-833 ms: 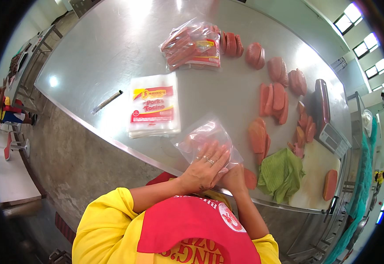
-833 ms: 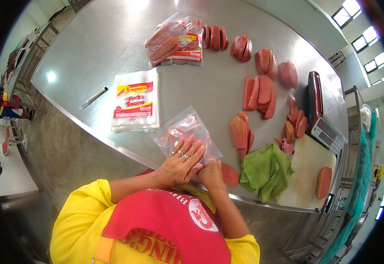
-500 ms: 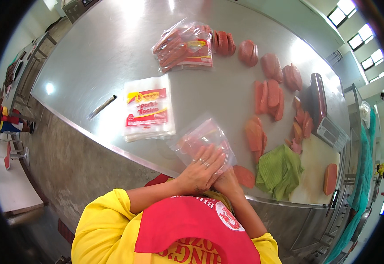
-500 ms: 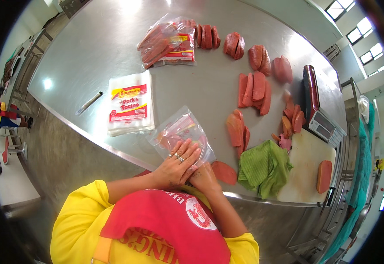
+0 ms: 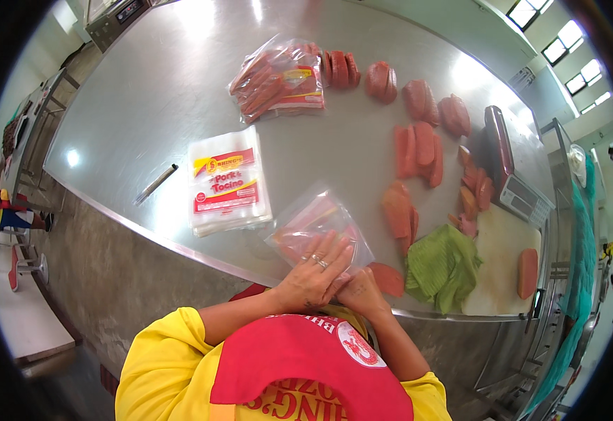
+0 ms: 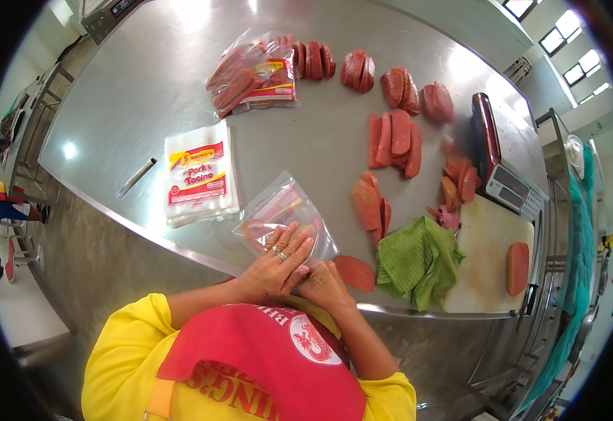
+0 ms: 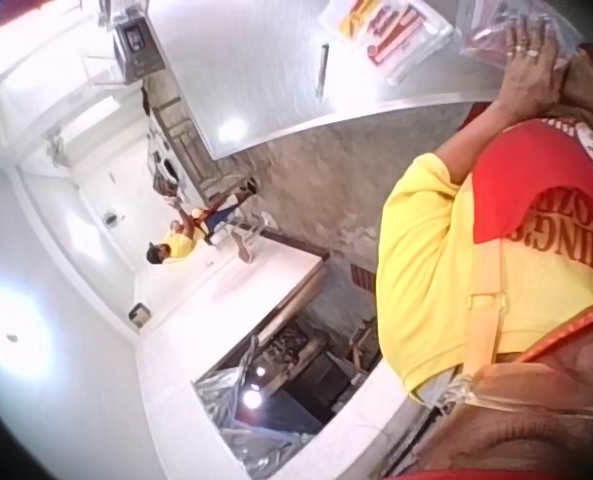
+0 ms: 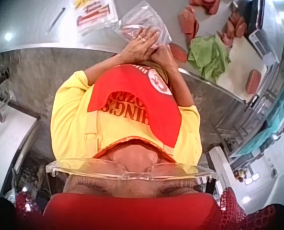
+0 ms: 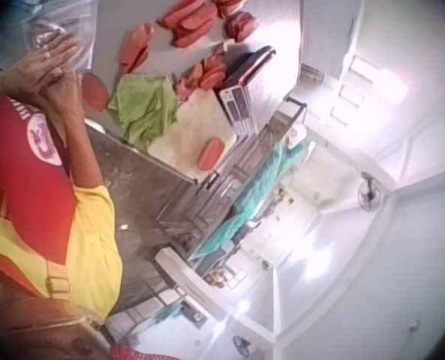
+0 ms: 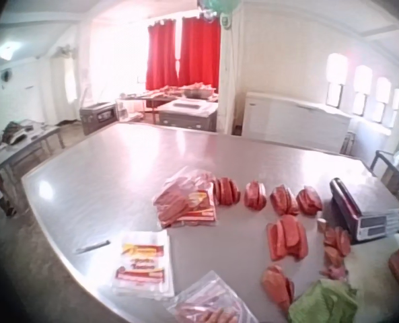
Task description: The person slices a large block of processed meat into thin slices on a cutting board, weighs portions on a digital scale, and places them into plastic bags. The person also wipes the cutting board with a cloth and labels the bags with a marker.
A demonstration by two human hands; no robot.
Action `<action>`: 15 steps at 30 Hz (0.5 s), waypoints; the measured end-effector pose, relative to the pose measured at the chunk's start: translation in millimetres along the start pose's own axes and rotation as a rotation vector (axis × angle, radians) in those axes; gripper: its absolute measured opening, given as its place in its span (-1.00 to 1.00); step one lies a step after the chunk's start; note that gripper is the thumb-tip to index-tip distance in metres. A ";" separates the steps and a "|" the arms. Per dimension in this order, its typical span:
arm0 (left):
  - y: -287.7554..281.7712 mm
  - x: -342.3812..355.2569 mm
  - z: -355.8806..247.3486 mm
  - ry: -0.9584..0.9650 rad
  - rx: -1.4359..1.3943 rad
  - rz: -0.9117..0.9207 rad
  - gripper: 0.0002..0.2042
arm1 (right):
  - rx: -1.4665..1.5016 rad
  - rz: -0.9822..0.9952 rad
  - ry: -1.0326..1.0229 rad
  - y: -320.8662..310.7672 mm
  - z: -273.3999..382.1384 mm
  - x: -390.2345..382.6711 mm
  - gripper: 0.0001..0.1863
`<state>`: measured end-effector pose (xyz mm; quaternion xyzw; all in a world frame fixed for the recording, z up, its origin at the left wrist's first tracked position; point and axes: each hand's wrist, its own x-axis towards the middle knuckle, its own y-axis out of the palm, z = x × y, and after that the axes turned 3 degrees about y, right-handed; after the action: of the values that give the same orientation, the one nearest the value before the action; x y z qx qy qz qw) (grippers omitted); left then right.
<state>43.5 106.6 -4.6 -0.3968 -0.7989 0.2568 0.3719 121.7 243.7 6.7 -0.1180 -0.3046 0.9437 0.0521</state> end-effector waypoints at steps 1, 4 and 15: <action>-0.2 -1.3 1.3 0.001 -0.005 0.011 -0.53 | 0.021 0.030 -0.009 1.0 -1.4 1.0 -0.80; 6.8 0.7 4.0 -0.001 0.002 0.042 -0.52 | 0.137 0.049 -0.011 10.0 -17.2 3.6 -0.79; 4.1 11.1 13.0 -0.031 0.004 0.078 -0.53 | -0.222 -0.634 0.149 -76.8 -17.1 -3.4 -0.76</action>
<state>30.3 116.5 -10.9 -0.4229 -0.7879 0.2788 0.3502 131.4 314.9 39.0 -0.0908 -0.4222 0.8305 0.3518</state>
